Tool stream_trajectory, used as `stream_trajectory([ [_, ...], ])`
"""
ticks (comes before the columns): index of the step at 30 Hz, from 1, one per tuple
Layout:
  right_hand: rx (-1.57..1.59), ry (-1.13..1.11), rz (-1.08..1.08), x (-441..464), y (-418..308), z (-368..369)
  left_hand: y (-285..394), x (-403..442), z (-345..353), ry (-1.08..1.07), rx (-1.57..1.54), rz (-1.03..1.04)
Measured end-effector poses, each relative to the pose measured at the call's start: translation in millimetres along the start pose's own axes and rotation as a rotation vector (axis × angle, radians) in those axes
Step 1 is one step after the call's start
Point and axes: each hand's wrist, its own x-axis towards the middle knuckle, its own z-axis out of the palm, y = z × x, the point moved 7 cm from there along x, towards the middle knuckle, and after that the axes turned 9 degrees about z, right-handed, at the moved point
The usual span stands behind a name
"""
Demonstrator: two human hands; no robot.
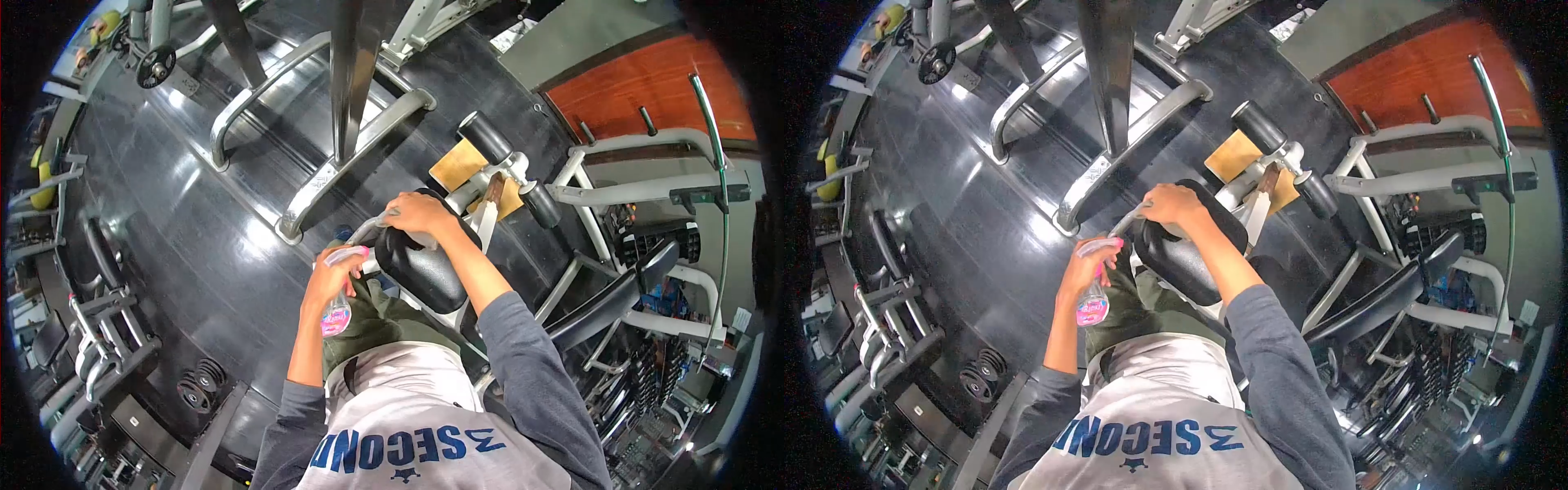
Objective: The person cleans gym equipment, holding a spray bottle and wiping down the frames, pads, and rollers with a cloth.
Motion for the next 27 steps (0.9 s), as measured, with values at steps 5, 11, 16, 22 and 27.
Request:
stream_trajectory([
  [5, -0.194, 0.023, -0.046, 7, -19, 14, -11, -6, 3, 0.037, -0.098, -0.038],
  [11, -0.328, 0.05, -0.47, -57, -68, 28, 1, -32, -26, 0.123, -0.16, 0.082],
  [16, -0.26, 0.143, -0.542, -74, -49, 16, 2, -43, -42, 0.142, -0.126, 0.115],
  [22, -0.542, 0.296, -0.108, -21, -59, 39, 6, -43, -28, 0.014, -0.076, 0.2],
  [27, -0.209, 0.279, -0.446, -119, -50, 20, -4, -31, -19, -0.093, -0.102, 0.19],
])
